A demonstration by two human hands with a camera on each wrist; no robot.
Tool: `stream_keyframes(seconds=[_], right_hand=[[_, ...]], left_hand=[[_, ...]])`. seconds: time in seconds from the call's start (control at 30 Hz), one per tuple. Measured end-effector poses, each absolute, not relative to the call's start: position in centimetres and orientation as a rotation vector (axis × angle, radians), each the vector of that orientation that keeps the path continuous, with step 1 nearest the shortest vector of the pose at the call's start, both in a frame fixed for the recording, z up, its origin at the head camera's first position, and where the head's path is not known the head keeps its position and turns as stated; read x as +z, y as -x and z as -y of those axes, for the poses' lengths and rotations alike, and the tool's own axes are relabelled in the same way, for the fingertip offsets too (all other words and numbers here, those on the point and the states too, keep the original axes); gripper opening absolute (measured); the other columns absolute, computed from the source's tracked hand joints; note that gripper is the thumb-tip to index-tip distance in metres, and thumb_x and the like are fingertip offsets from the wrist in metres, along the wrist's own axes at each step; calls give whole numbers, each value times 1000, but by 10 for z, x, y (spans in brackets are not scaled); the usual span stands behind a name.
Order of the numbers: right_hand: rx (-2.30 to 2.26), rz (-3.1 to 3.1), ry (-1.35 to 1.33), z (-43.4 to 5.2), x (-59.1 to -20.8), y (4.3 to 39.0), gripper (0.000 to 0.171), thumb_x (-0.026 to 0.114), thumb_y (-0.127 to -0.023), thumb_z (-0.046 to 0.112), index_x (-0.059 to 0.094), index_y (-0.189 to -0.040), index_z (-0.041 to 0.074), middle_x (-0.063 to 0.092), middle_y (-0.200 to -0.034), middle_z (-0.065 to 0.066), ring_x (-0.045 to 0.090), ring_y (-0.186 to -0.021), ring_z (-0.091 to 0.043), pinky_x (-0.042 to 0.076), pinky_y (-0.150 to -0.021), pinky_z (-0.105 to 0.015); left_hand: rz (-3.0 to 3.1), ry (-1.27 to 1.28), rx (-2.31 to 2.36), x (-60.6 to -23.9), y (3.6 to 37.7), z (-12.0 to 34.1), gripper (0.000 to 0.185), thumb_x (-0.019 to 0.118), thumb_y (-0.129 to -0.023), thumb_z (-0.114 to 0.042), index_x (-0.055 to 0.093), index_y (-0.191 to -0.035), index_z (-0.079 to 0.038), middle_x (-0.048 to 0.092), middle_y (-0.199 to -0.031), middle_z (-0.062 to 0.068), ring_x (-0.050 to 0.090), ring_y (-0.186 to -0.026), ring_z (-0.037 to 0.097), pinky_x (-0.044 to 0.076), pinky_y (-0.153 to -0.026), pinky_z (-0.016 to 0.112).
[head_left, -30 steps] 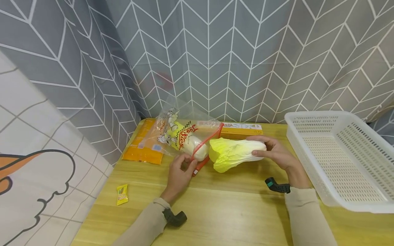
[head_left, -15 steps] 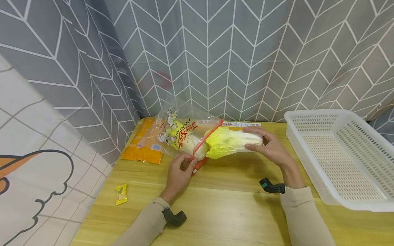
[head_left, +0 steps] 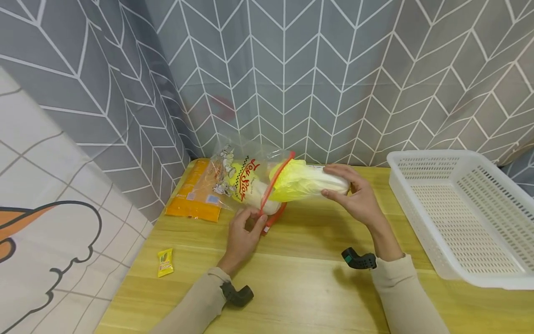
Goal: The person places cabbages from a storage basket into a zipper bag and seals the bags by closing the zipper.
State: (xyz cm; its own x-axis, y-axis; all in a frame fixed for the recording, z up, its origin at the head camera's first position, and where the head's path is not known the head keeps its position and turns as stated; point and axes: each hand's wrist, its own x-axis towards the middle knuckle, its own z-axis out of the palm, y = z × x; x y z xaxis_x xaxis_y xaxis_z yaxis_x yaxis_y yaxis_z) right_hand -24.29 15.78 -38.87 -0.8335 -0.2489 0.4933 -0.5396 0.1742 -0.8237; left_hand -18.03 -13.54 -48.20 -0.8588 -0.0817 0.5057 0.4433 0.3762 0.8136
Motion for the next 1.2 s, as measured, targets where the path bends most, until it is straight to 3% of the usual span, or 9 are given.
stream_keyframes(seconds=[0.23,0.37,0.67,0.93,1.2], right_hand=[[1854,2046,-676,-147,-390,241,47,76,-83,-12,66,-128,-3,64,-128,3,61,-107,-14,53,-78,-15],[1801,1960,-670,-137,-391,241,48,77,-80,-14,67,-126,-5,66,-125,8,60,-110,-11,52,-80,-14],[1612,1993,-773,-123,-401,240,49,81,-75,-14,70,-122,-1,63,-133,-18,54,-127,-10,48,-98,-15],[1401,2199,-884,-131,-401,240,48,87,-74,-2,73,-119,7,64,-133,-13,51,-128,-23,36,-108,-21],[1228,2200,-1025,-126,-395,238,48,88,-75,3,73,-121,11,64,-133,-12,51,-124,-29,37,-105,-32]], left_hand=[[2170,307,-1508,-480,180,135,8,73,-95,-16,66,-92,-12,61,-89,0,55,-82,12,49,-70,22],[2142,321,-1525,-479,181,135,9,73,-95,-16,66,-90,-13,63,-89,0,56,-84,12,49,-71,23],[2117,325,-1586,-480,182,136,11,70,-96,-14,62,-90,-11,62,-90,0,56,-80,12,47,-69,21],[2126,291,-1567,-478,179,136,12,68,-98,-17,60,-92,-11,57,-87,1,51,-79,13,44,-70,22],[2148,315,-1520,-479,178,135,10,70,-97,-15,62,-92,-10,59,-87,2,52,-79,12,46,-68,23]])
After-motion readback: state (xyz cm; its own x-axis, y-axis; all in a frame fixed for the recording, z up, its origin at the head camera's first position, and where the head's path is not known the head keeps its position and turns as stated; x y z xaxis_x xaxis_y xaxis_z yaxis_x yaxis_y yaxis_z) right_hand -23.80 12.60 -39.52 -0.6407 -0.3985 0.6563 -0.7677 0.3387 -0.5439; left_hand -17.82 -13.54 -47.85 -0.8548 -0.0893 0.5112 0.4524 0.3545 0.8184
